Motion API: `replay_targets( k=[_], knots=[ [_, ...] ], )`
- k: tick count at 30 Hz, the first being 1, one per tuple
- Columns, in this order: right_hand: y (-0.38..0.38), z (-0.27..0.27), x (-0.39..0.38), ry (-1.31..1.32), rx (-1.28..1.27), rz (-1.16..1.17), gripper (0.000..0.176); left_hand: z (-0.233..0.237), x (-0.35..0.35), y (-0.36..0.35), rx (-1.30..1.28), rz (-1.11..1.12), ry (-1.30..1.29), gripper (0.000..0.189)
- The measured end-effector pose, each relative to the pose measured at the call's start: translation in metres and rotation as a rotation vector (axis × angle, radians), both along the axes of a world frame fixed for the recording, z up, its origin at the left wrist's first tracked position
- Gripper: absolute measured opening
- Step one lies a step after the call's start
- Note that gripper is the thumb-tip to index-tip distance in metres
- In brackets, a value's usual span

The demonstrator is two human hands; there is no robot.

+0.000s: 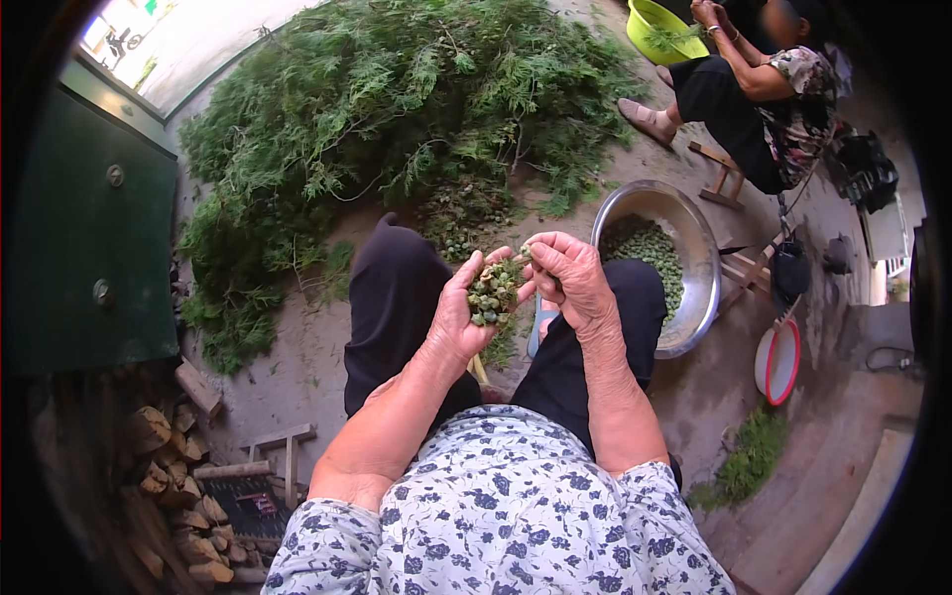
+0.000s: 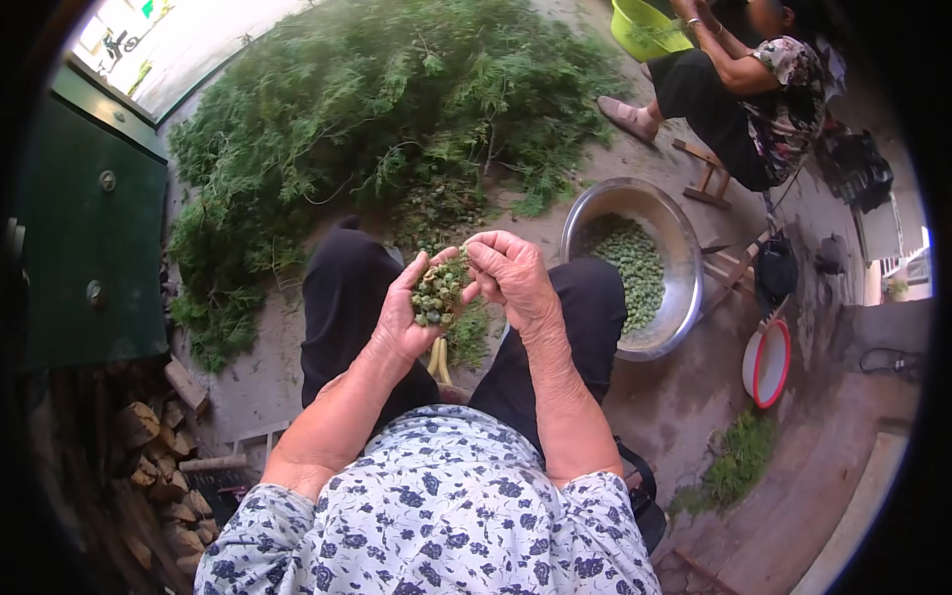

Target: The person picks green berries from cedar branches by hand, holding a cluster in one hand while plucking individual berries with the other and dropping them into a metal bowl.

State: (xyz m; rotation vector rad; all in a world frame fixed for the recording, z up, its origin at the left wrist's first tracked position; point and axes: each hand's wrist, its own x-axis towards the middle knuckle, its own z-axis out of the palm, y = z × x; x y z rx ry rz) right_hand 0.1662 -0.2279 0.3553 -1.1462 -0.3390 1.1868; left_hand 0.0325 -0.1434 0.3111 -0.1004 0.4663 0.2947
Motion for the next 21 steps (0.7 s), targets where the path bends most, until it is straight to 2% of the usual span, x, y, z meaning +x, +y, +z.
replay_targets(
  k=[3, 6, 11, 13, 14, 16, 17, 19, 20, 21],
  knots=[
    [-0.002, -0.003, -0.004, -0.014, -0.076, -0.056, 0.016, 0.001, 0.002, 0.001, 0.016, 0.023, 0.011, 0.039],
    [-0.004, -0.008, -0.003, 0.025, -0.044, -0.08, 0.017, 0.003, 0.002, 0.002, 0.006, 0.023, 0.035, 0.038],
    [-0.005, -0.005, -0.003, -0.03, -0.06, -0.073, 0.015, -0.01, -0.001, 0.004, 0.029, -0.069, 0.029, 0.036],
    [-0.006, -0.002, -0.005, -0.267, -0.137, -0.072, 0.015, -0.009, -0.003, 0.004, 0.042, -0.088, 0.031, 0.037],
    [-0.005, -0.003, -0.006, -0.266, -0.137, -0.071, 0.015, -0.009, -0.003, 0.003, 0.055, -0.11, 0.031, 0.038],
    [-0.003, -0.007, -0.008, -0.639, -0.147, -0.074, 0.015, -0.01, -0.002, 0.002, 0.055, -0.131, 0.064, 0.039],
    [-0.003, -0.005, -0.008, -0.639, -0.146, -0.072, 0.015, -0.011, -0.002, 0.002, 0.055, -0.152, 0.096, 0.04],
    [-0.004, 0.002, -0.007, -0.368, -0.173, -0.087, 0.014, -0.01, -0.002, 0.002, 0.053, -0.131, 0.079, 0.04],
    [-0.006, 0.005, -0.004, -0.368, -0.173, -0.087, 0.014, -0.009, -0.001, 0.002, 0.05, -0.113, 0.062, 0.04],
    [-0.01, 0.008, 0.002, -0.237, -0.102, -0.199, 0.014, -0.005, -0.001, 0.001, 0.048, -0.114, 0.062, 0.04]
  ],
)
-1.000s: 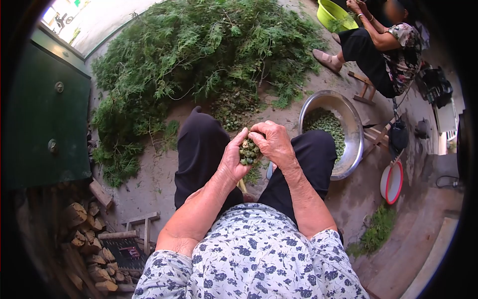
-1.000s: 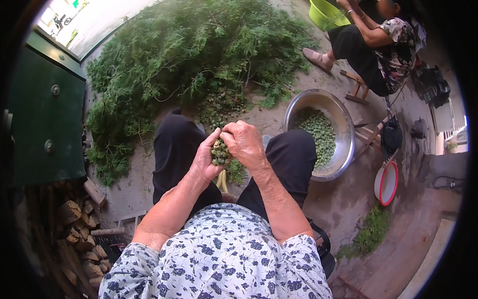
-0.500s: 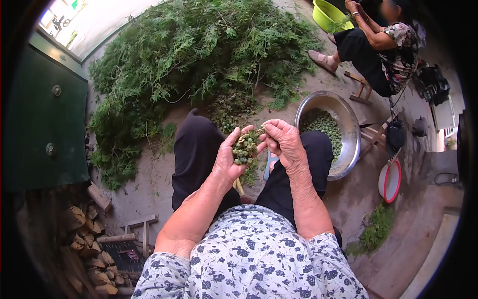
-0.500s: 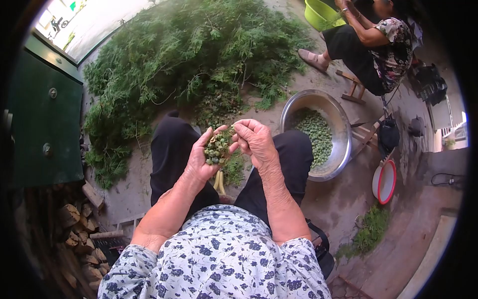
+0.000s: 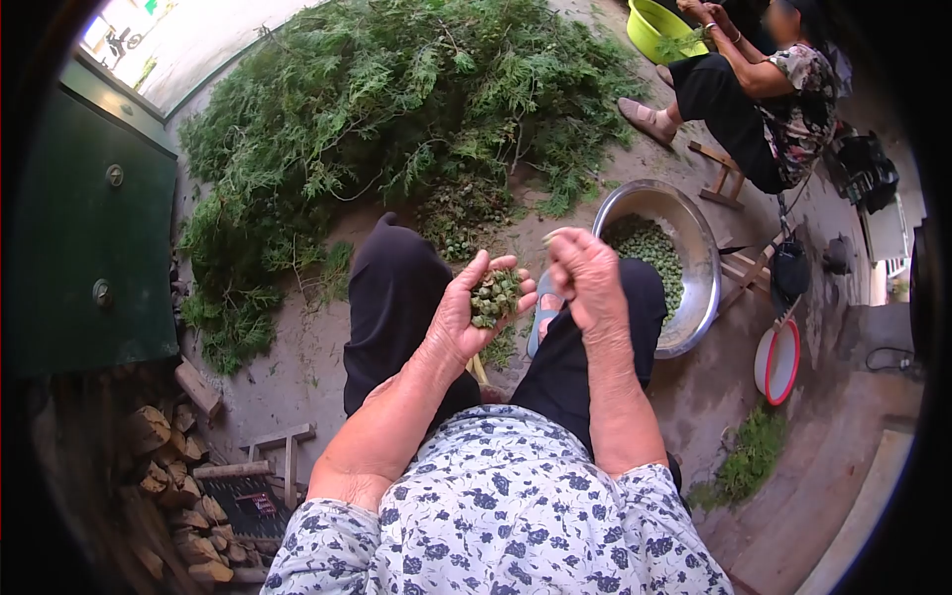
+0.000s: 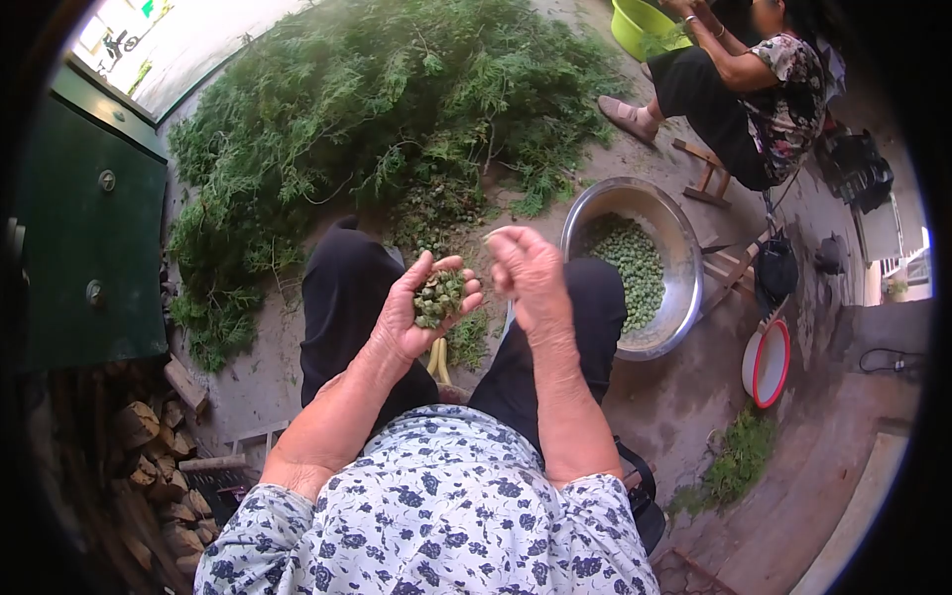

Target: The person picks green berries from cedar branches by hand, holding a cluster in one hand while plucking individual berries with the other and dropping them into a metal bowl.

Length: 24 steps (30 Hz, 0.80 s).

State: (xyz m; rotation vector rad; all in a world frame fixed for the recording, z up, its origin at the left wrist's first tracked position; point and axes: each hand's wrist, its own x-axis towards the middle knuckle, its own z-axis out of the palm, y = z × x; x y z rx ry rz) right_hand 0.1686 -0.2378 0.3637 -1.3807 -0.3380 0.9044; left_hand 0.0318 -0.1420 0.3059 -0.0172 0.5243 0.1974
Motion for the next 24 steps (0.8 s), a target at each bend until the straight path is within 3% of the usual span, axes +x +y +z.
replay_targets(
  k=[1, 4, 7, 8, 9, 12, 15, 19, 21, 24],
  knots=[
    [-0.004, 0.002, 0.008, 0.119, 0.096, -0.107, 0.014, 0.005, 0.0, 0.0, -0.021, 0.048, -0.014, 0.04],
    [-0.032, 0.01, 0.055, -0.006, 0.204, -0.33, 0.015, 0.005, -0.001, 0.002, -0.064, 0.11, -0.082, 0.041],
    [-0.076, 0.006, 0.116, -0.237, 0.065, -0.567, 0.019, 0.008, 0.0, 0.002, -0.066, 0.18, -0.121, 0.042],
    [-0.094, -0.008, 0.141, -0.38, -0.042, -0.638, 0.029, 0.009, 0.001, 0.001, -0.068, 0.18, -0.123, 0.042],
    [-0.11, -0.014, 0.159, -0.598, -0.249, -0.67, 0.04, 0.01, 0.001, 0.001, -0.073, 0.197, -0.126, 0.042],
    [-0.151, -0.032, 0.198, -1.067, -0.806, -0.749, 0.041, 0.014, 0.001, 0.002, -0.09, 0.229, -0.138, 0.042],
    [-0.167, -0.041, 0.198, -1.138, -0.689, -0.775, 0.034, 0.016, 0.002, 0.004, -0.097, 0.259, -0.149, 0.041],
    [-0.074, 0.02, 0.058, -0.635, -0.203, -0.357, 0.012, 0.014, 0.005, 0.004, -0.101, 0.284, -0.158, 0.042],
    [-0.047, 0.018, 0.006, -0.679, -0.193, -0.066, 0.012, 0.013, 0.006, 0.005, -0.101, 0.296, -0.151, 0.043],
    [-0.018, 0.007, -0.045, -0.735, -0.006, 0.159, 0.019, 0.009, 0.006, 0.006, -0.113, 0.305, -0.181, 0.043]
  ],
)
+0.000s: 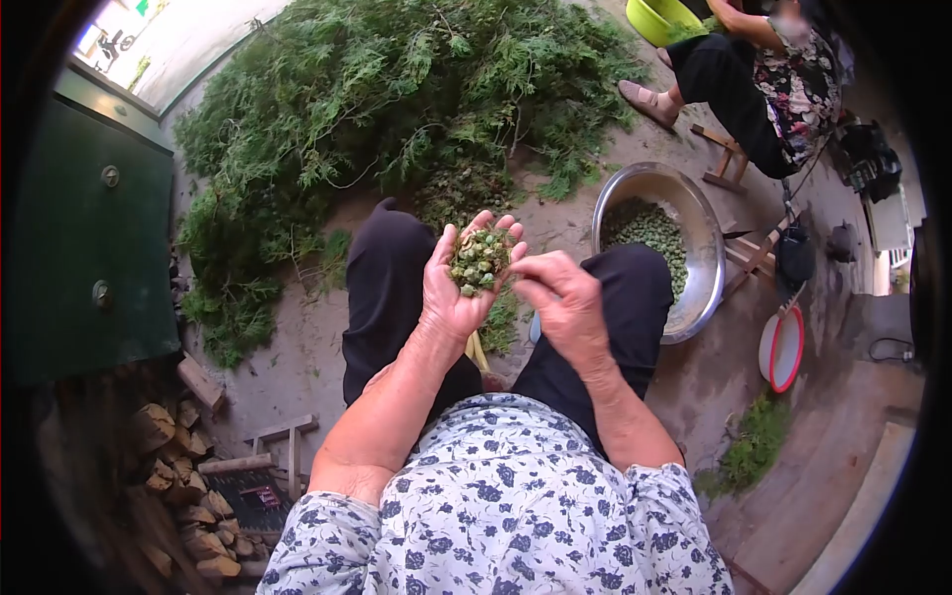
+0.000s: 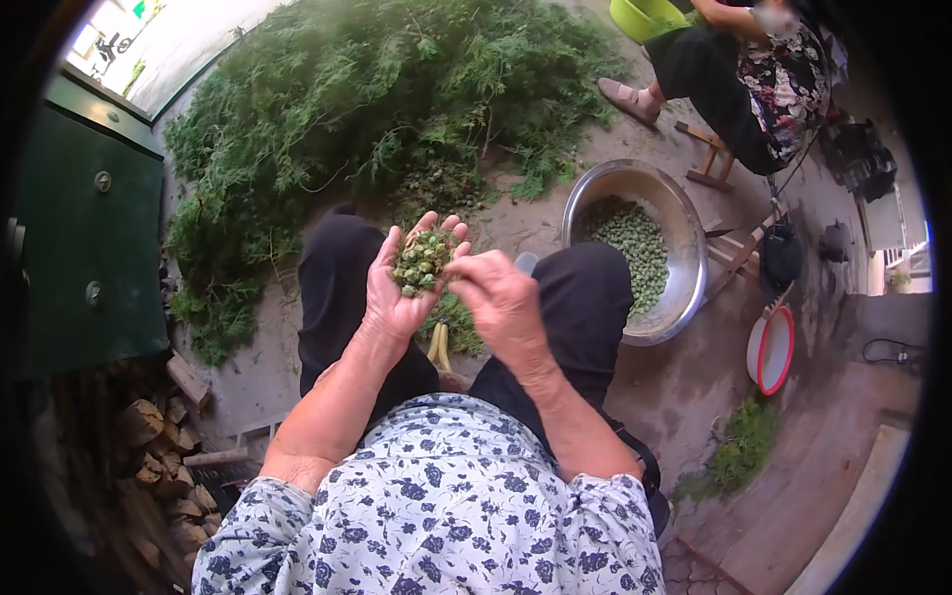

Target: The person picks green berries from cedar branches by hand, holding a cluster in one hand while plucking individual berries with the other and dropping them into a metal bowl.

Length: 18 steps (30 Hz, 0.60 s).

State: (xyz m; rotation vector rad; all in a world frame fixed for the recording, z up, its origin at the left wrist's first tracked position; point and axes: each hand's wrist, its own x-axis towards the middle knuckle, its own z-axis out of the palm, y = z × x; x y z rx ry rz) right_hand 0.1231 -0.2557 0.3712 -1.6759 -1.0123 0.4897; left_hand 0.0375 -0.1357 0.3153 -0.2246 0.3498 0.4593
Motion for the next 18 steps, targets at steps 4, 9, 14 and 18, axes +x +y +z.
replay_targets(
  k=[4, 9, 14, 18],
  knots=[
    [0.016, -0.018, -0.014, -0.065, 0.057, 0.061, 0.028, -0.002, 0.0, 0.001, 0.064, -0.001, -0.035, 0.045],
    [0.013, -0.023, -0.019, -0.086, -0.005, 0.083, 0.024, -0.004, -0.001, 0.0, 0.104, 0.001, -0.03, 0.045],
    [0.017, -0.021, -0.029, -0.21, 0.014, -0.073, 0.016, -0.007, 0.001, -0.001, 0.073, -0.024, -0.025, 0.044],
    [0.022, -0.008, -0.019, 0.011, 0.024, -0.189, 0.013, -0.003, 0.001, -0.003, 0.055, -0.081, 0.014, 0.042]
  ],
)
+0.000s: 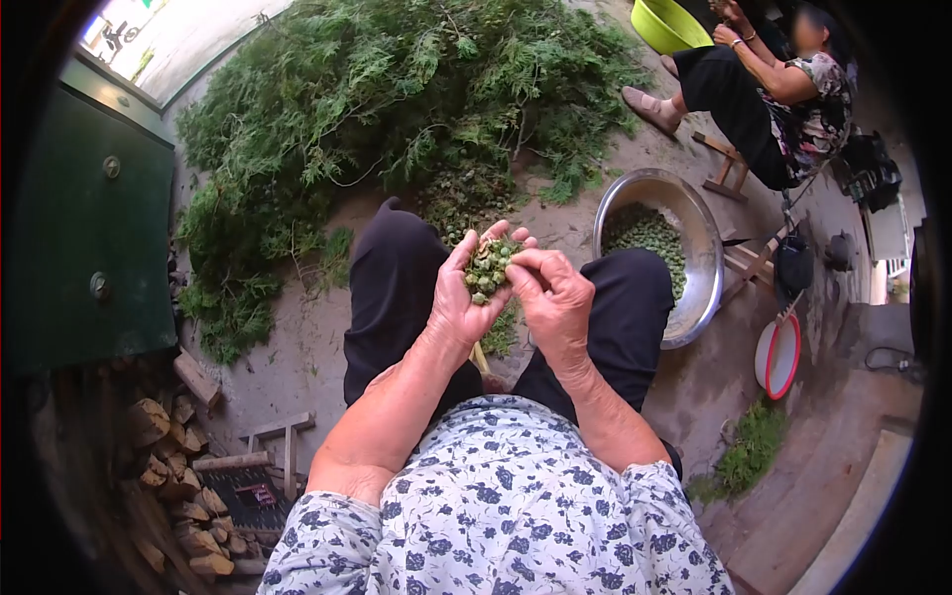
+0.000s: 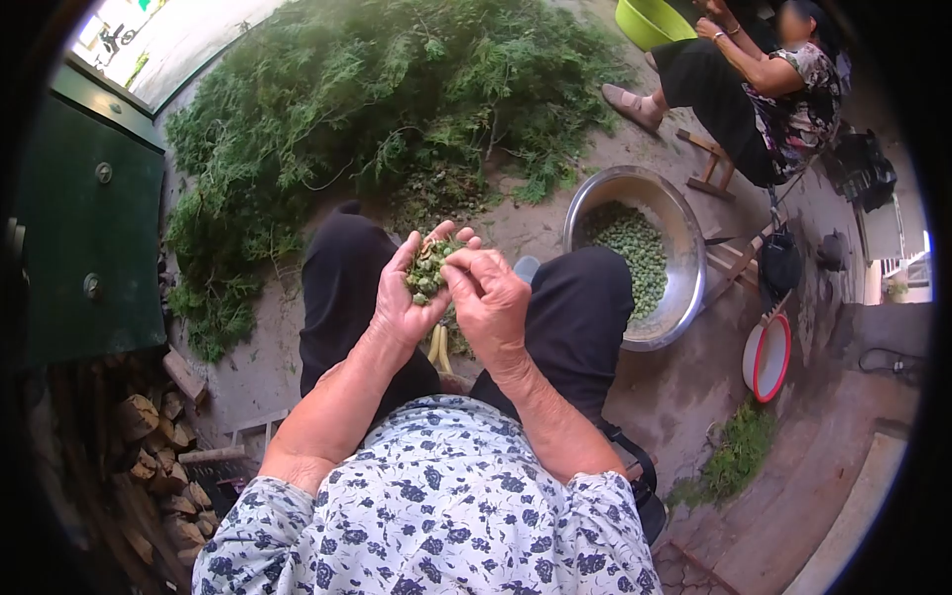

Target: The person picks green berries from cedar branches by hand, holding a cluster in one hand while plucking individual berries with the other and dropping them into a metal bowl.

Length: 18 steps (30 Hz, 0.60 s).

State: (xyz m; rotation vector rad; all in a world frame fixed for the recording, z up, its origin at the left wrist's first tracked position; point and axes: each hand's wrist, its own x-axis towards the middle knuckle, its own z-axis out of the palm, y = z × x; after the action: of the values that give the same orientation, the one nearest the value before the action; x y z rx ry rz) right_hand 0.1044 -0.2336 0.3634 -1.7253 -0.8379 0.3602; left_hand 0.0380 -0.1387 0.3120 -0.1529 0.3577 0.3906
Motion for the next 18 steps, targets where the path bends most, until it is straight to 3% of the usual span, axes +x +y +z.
replay_targets(
  k=[4, 6, 7, 10, 11, 12, 14, 16, 18],
  knots=[
    [0.006, -0.005, 0.015, -0.101, 0.02, -0.022, 0.011, -0.008, -0.005, -0.003, -0.009, -0.07, -0.011, 0.038],
    [0.005, -0.01, 0.019, -0.092, 0.018, -0.064, 0.011, -0.01, -0.006, -0.001, -0.021, -0.103, -0.146, 0.038],
    [0.003, -0.009, 0.02, 0.147, 0.022, -0.098, 0.012, -0.005, -0.005, -0.002, -0.02, -0.101, -0.146, 0.038],
    [-0.009, -0.011, 0.037, 0.121, 0.0, -0.222, 0.011, 0.009, -0.004, -0.004, -0.009, -0.052, 0.0, 0.038],
    [-0.016, -0.016, 0.048, -0.112, -0.083, -0.172, 0.011, 0.01, -0.005, -0.004, -0.001, -0.048, 0.012, 0.037],
    [-0.019, -0.019, 0.053, -0.113, -0.083, -0.173, 0.011, 0.01, -0.005, -0.004, 0.006, -0.045, 0.024, 0.037],
    [-0.025, -0.022, 0.06, -0.753, -0.262, -0.066, 0.013, 0.009, -0.004, -0.003, 0.017, -0.048, 0.033, 0.037],
    [-0.02, -0.01, 0.05, -0.667, -0.269, -0.045, 0.017, 0.01, -0.003, -0.005, 0.026, -0.05, 0.045, 0.037],
    [-0.006, 0.003, 0.033, -0.032, 0.01, -0.01, 0.021, 0.014, -0.004, -0.006, 0.036, -0.076, 0.073, 0.033]
  ],
)
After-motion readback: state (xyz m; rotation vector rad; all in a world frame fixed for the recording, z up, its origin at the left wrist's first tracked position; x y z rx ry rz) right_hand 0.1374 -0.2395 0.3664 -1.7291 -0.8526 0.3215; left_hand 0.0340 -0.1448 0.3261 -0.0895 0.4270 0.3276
